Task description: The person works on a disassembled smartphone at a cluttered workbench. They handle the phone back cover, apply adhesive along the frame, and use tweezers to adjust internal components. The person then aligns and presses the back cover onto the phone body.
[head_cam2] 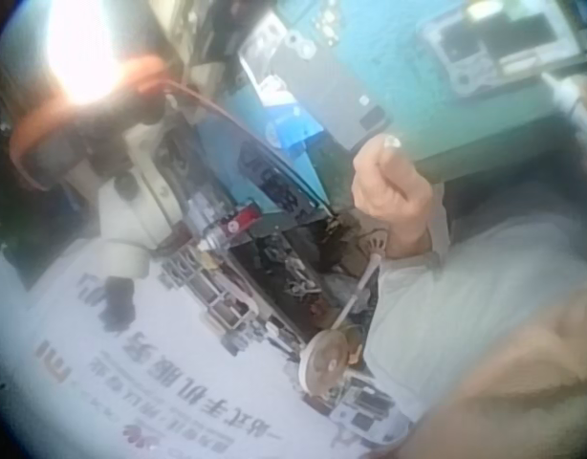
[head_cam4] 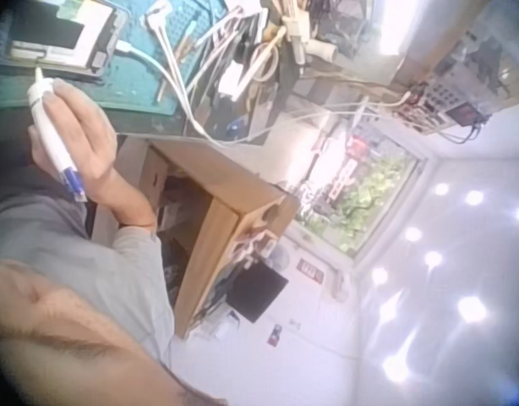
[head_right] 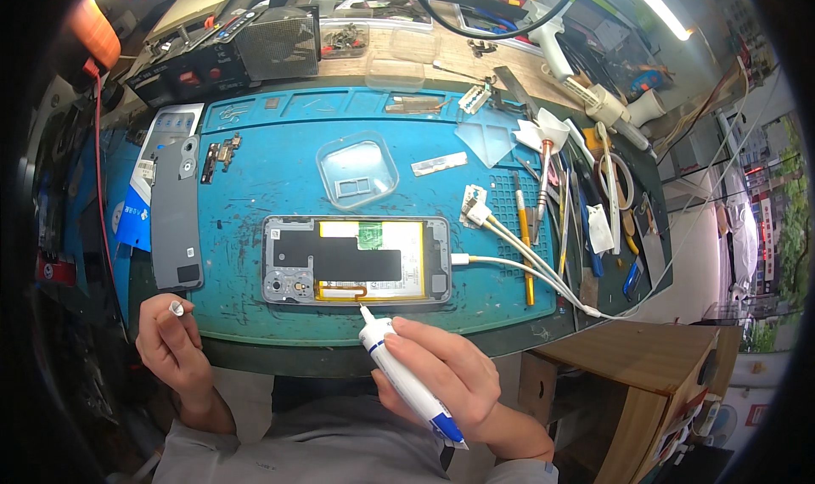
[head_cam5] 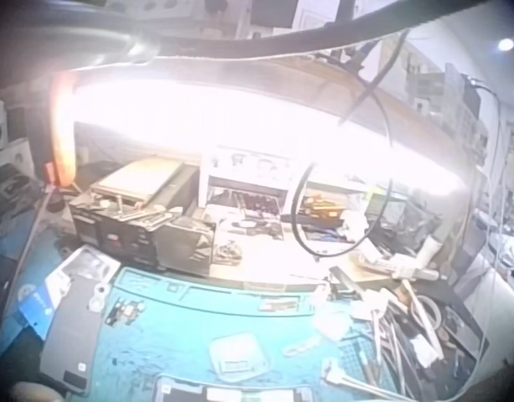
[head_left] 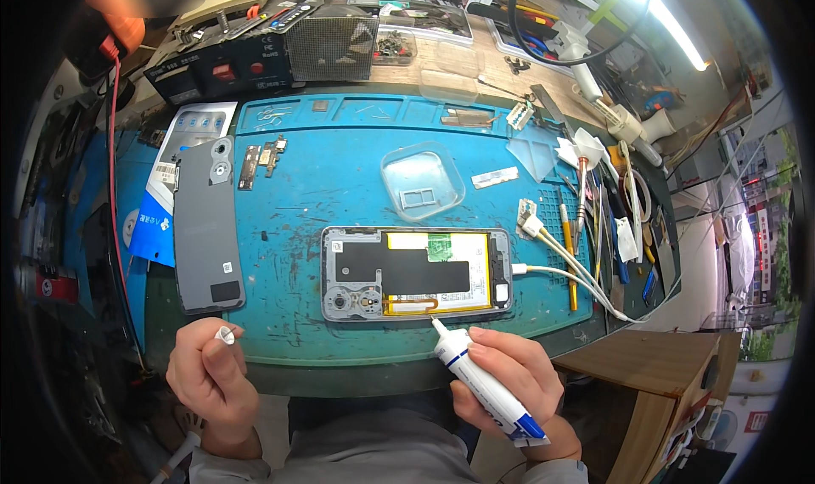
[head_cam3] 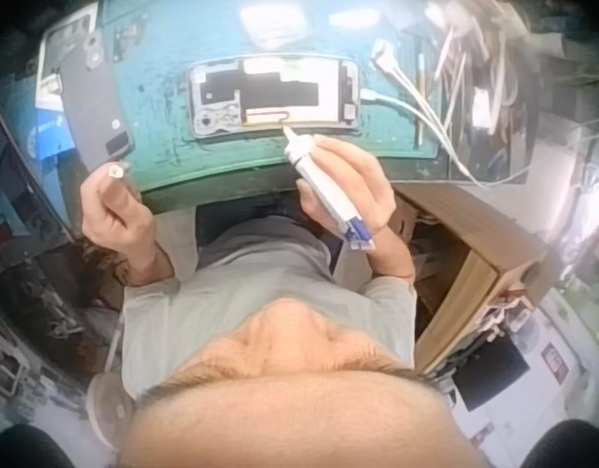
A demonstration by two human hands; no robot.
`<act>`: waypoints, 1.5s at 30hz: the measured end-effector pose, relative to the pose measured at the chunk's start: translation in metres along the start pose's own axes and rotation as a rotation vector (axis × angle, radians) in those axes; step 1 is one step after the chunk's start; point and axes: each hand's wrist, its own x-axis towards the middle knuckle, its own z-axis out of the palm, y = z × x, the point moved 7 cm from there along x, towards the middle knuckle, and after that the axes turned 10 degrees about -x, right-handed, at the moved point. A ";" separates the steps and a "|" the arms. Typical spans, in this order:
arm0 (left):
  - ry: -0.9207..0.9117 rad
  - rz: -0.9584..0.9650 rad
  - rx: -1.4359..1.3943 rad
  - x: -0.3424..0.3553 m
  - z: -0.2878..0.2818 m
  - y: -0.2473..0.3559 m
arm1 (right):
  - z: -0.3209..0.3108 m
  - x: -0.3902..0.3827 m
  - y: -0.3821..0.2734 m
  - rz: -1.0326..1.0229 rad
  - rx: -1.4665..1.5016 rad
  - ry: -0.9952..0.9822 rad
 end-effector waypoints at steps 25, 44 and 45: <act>0.024 -0.034 0.057 -0.001 0.001 -0.002 | -0.010 -0.008 0.011 0.023 -0.008 0.028; 0.021 -0.019 0.050 0.000 0.002 -0.003 | -0.016 -0.014 0.019 0.041 -0.014 0.047; 0.024 -0.020 0.047 0.000 0.002 -0.003 | -0.016 -0.014 0.019 0.041 -0.014 0.047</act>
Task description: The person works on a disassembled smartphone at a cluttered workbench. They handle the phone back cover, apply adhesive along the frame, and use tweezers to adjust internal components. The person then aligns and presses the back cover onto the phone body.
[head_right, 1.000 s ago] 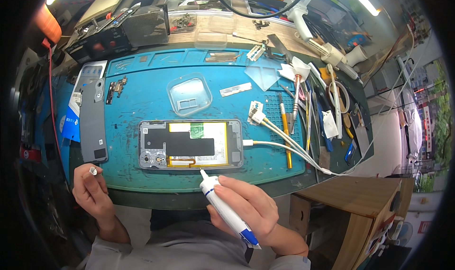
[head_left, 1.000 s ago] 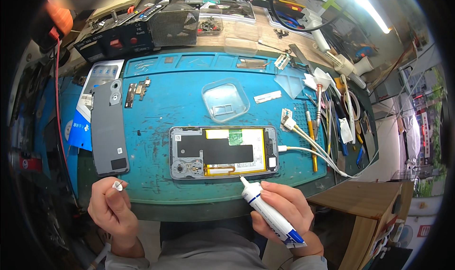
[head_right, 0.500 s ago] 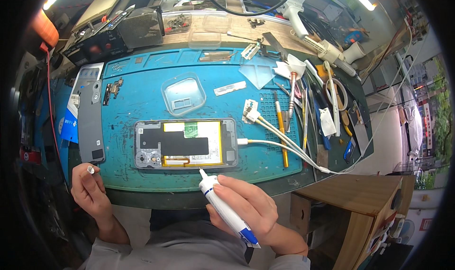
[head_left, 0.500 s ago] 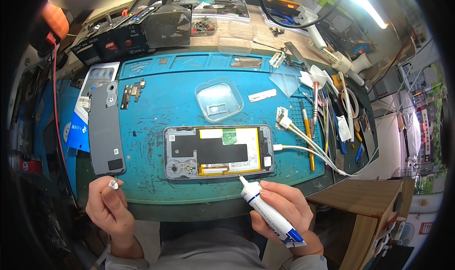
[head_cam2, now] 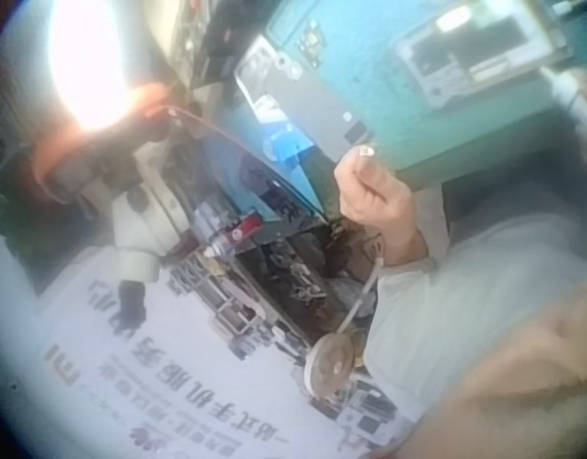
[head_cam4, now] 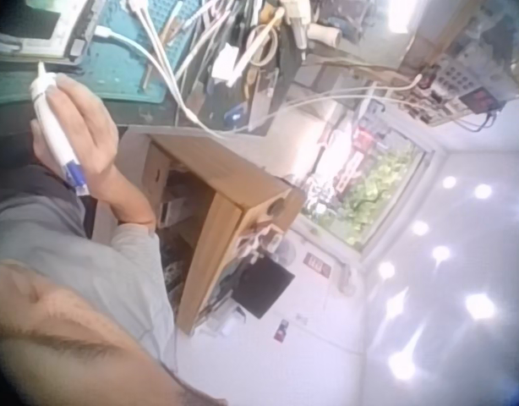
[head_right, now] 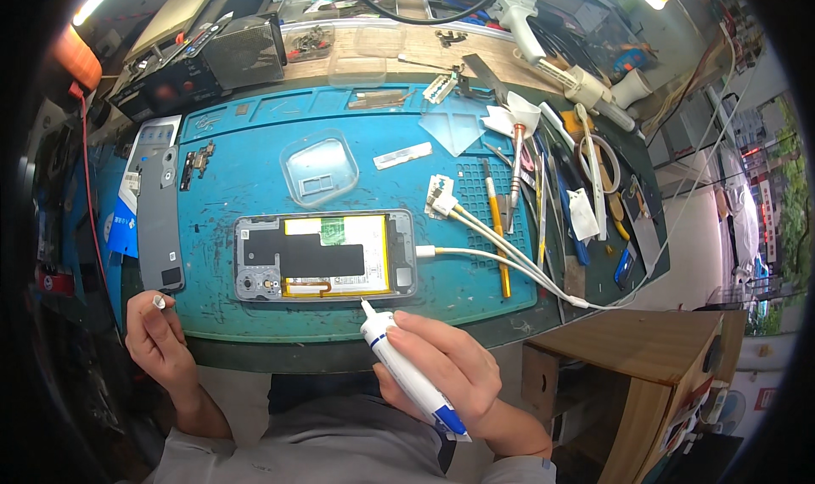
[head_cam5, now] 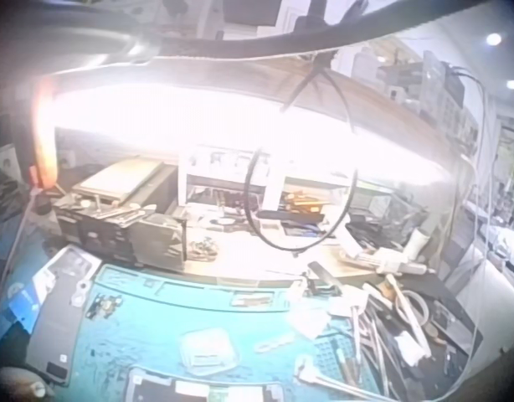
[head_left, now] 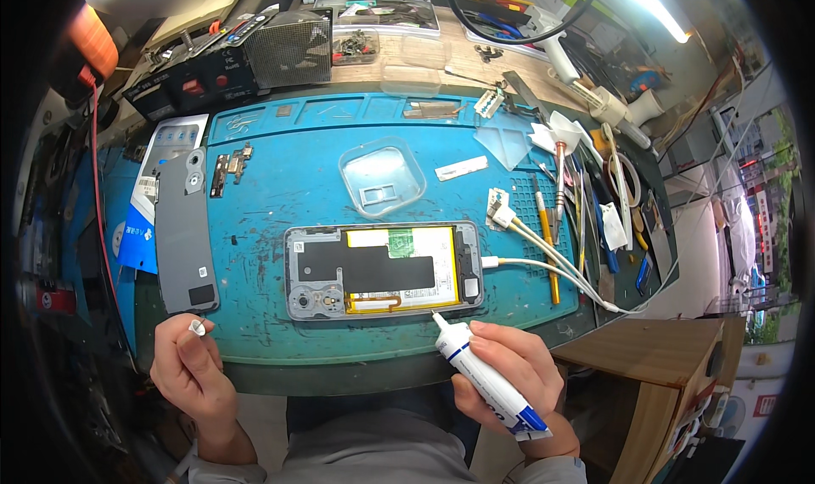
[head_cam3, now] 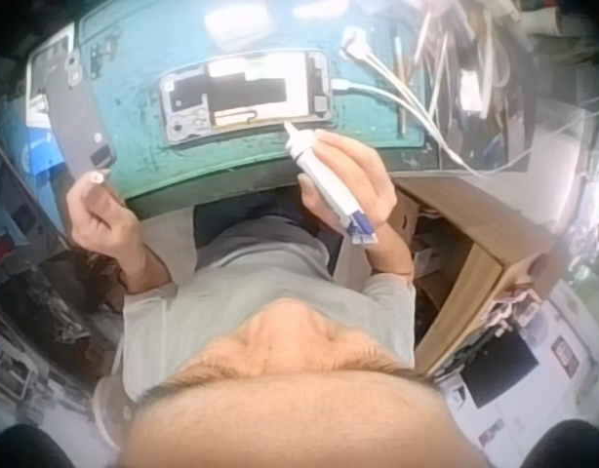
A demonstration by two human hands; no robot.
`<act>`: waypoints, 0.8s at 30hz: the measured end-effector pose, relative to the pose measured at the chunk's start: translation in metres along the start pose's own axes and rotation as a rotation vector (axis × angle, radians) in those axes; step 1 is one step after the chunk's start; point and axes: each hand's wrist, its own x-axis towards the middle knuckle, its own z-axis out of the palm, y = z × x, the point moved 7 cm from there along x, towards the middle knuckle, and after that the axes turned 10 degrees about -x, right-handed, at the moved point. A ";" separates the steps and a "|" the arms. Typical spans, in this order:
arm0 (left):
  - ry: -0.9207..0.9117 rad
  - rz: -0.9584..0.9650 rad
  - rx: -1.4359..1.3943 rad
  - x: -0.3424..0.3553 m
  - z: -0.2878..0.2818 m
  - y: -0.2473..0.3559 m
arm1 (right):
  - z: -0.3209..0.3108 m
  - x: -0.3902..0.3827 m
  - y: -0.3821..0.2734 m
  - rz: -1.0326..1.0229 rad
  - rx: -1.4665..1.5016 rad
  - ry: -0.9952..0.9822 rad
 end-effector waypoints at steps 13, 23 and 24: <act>-0.003 -0.004 0.013 0.000 -0.001 -0.004 | -0.005 -0.002 0.005 0.003 -0.012 0.006; -0.006 0.008 0.028 0.001 0.001 -0.001 | -0.011 -0.004 0.008 0.002 -0.025 0.024; -0.004 0.009 0.027 0.001 0.001 -0.001 | -0.011 -0.004 0.009 0.003 -0.025 0.026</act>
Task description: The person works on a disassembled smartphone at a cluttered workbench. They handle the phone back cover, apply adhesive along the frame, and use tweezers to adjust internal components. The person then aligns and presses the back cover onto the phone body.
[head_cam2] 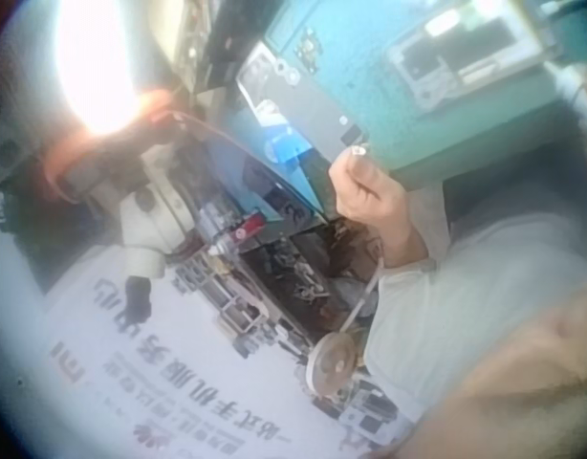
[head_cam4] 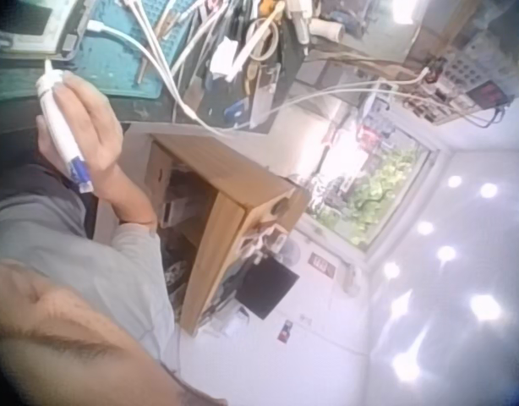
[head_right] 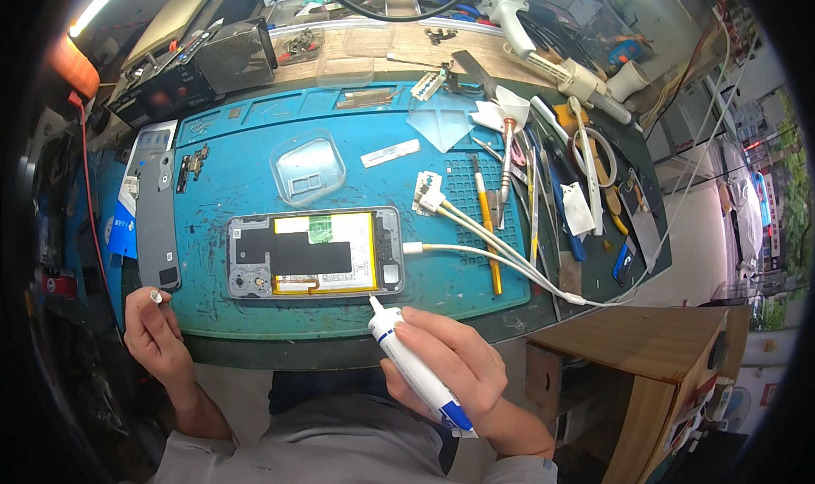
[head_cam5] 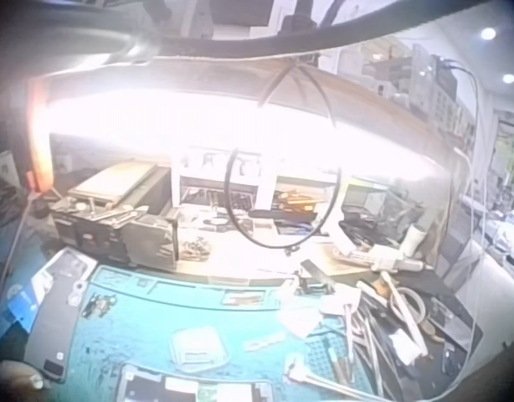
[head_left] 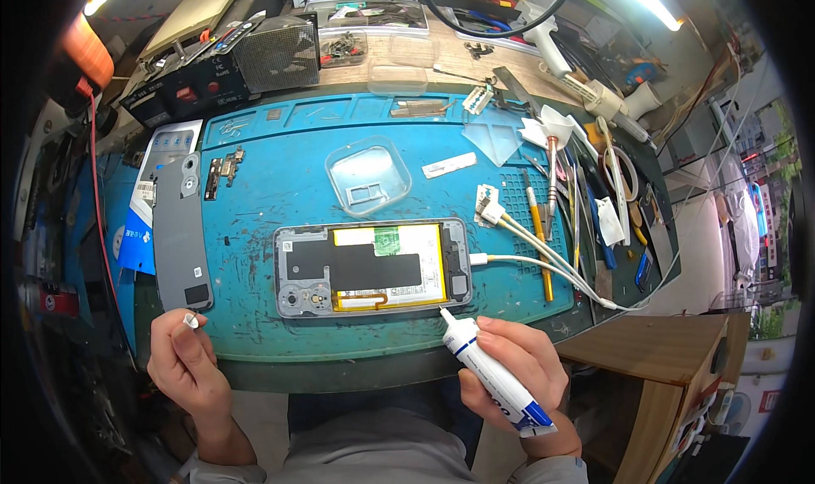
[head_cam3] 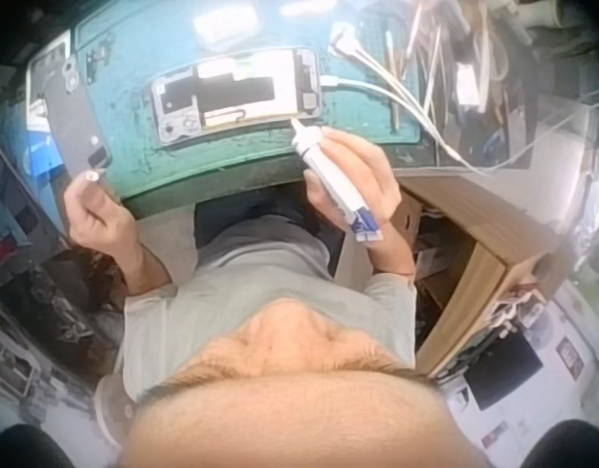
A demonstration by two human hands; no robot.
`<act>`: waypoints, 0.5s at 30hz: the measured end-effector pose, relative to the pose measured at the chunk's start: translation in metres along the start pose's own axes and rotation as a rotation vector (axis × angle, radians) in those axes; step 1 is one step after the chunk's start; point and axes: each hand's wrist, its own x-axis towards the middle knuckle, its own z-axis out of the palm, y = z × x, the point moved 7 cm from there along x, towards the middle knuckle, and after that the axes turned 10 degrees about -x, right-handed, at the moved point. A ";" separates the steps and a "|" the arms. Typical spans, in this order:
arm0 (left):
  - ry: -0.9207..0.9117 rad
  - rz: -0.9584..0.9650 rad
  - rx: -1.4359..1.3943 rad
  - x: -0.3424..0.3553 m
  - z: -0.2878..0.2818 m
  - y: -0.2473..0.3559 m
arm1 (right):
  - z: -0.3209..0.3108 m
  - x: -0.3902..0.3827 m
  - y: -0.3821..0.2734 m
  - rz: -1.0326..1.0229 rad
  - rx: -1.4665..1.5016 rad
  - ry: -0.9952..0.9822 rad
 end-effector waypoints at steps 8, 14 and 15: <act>-0.008 0.009 0.007 0.000 0.000 0.000 | -0.002 -0.002 0.003 0.012 -0.007 0.020; -0.002 0.004 0.021 0.000 0.001 0.001 | -0.005 -0.003 0.005 0.013 -0.012 0.016; -0.006 0.000 0.023 0.000 0.000 0.000 | -0.005 -0.003 0.006 0.014 -0.011 0.018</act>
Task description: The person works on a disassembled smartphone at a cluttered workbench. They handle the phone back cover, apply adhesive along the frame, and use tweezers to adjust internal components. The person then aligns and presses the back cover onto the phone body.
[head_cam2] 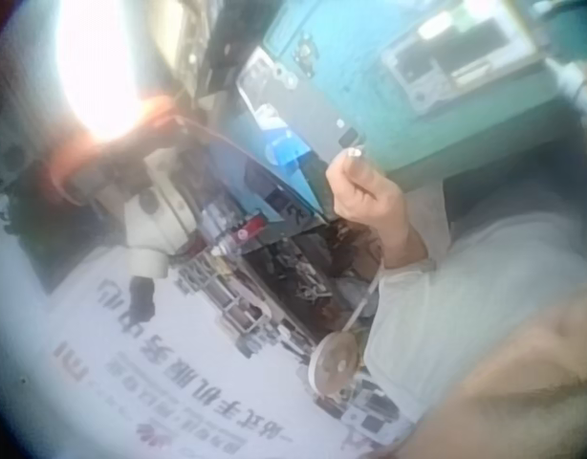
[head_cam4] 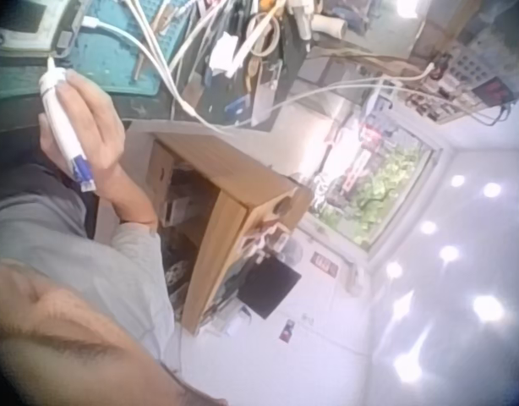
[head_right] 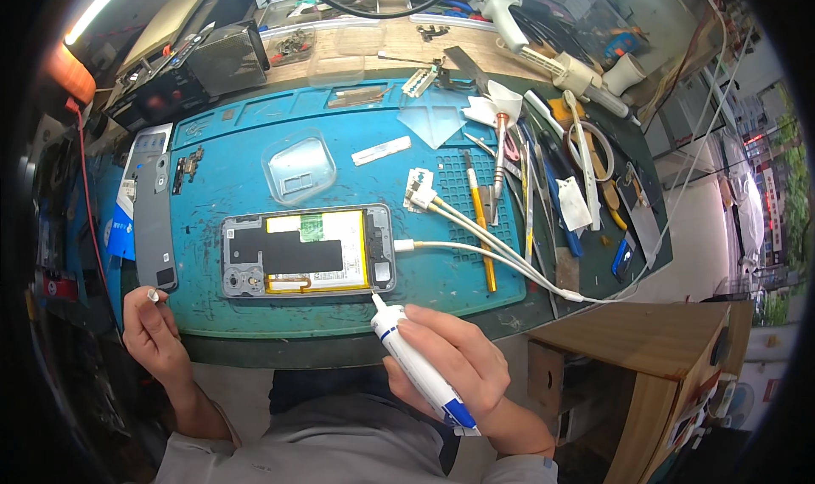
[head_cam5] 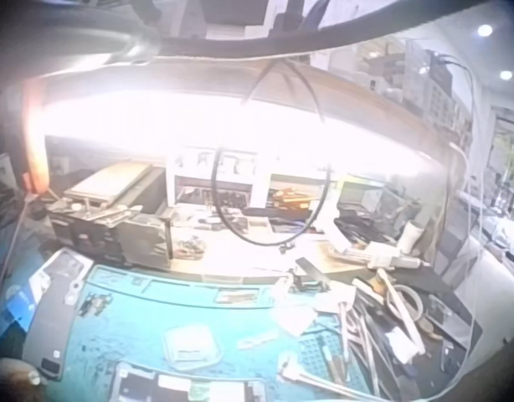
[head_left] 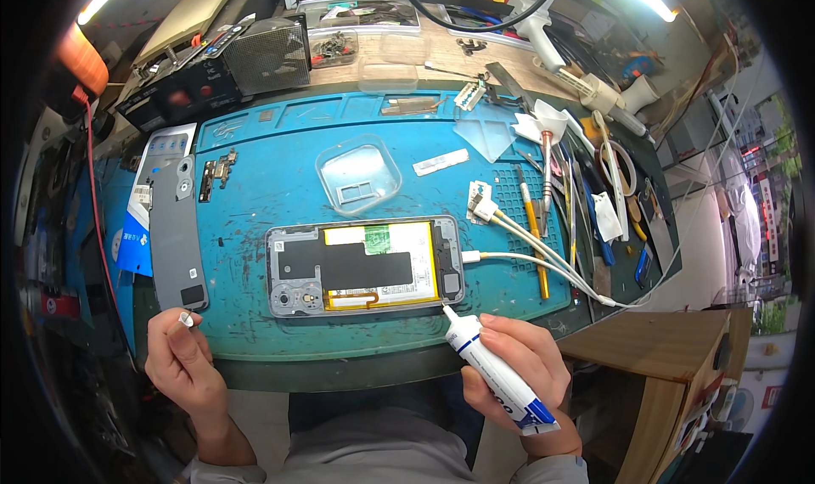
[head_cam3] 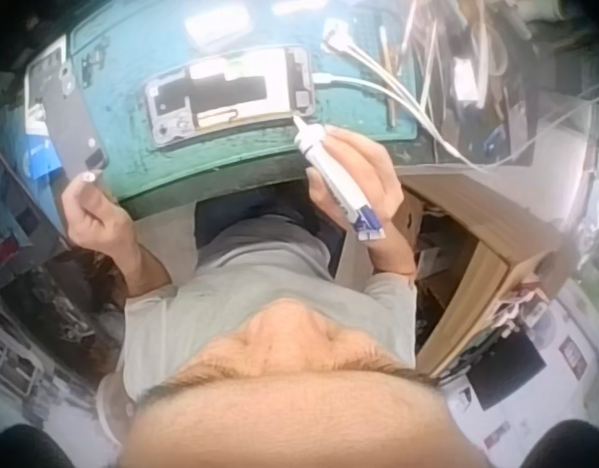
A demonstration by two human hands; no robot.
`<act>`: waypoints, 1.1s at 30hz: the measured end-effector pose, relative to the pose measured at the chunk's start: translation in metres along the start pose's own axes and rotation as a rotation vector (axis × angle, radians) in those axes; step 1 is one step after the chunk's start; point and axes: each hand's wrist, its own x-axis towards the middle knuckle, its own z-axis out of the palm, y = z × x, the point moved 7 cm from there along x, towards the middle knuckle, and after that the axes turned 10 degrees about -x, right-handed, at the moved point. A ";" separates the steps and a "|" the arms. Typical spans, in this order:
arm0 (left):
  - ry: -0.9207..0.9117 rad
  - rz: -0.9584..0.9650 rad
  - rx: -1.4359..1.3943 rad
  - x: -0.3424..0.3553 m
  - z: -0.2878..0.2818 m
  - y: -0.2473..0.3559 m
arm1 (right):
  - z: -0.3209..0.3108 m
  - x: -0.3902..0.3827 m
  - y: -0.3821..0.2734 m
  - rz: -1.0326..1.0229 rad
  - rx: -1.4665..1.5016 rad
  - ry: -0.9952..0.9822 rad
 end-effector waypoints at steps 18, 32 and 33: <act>-0.003 0.021 -0.004 0.001 0.001 0.001 | -0.009 -0.007 0.009 0.054 -0.026 0.086; 0.023 0.123 -0.043 0.005 0.001 0.015 | -0.038 -0.065 0.082 0.397 2.310 0.706; 0.015 0.112 -0.055 0.005 0.002 0.015 | -0.019 -0.064 0.061 0.452 2.343 0.532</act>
